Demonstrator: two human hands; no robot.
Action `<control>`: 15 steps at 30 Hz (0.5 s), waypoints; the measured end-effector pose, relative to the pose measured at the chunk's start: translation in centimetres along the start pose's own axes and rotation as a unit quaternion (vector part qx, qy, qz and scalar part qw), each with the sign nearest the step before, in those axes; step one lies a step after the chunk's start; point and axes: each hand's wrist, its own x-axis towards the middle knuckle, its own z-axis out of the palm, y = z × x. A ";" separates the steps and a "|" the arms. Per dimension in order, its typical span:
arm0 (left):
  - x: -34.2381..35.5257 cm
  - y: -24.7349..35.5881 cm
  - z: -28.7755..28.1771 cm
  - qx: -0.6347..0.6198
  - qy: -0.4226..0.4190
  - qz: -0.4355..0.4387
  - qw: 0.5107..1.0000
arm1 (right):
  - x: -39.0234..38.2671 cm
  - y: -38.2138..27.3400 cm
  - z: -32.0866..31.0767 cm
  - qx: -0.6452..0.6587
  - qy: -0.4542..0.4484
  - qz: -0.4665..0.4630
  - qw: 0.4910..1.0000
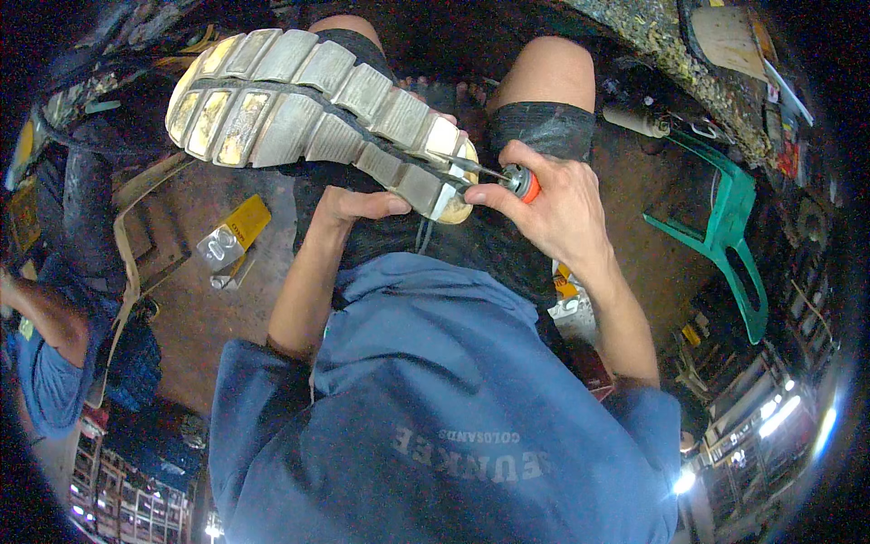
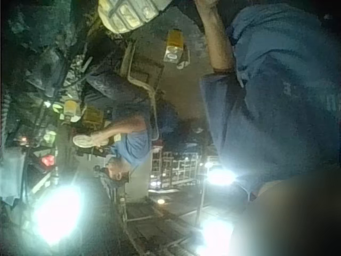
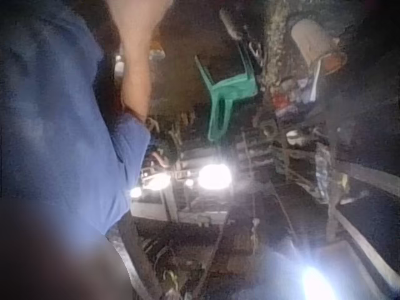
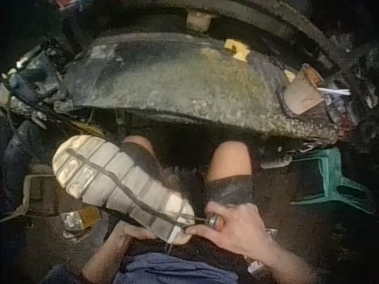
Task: The person uses a red-handled tool to scrape and clean the sole of a sneaker. They hold the shoe with one hand and work the tool along the tread and edges of the sole, removing debris and residue.
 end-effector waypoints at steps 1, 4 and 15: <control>0.0 0.2 0.2 0.001 0.005 -0.003 1.000 | 0.0 0.1 0.0 0.000 -0.004 -0.001 1.000; 0.1 0.9 0.7 0.020 0.008 -0.003 1.000 | 0.0 0.2 0.1 -0.009 -0.008 -0.009 1.000; 0.2 1.1 0.8 0.063 0.009 -0.021 0.998 | 0.0 0.3 0.7 -0.011 0.023 -0.002 1.000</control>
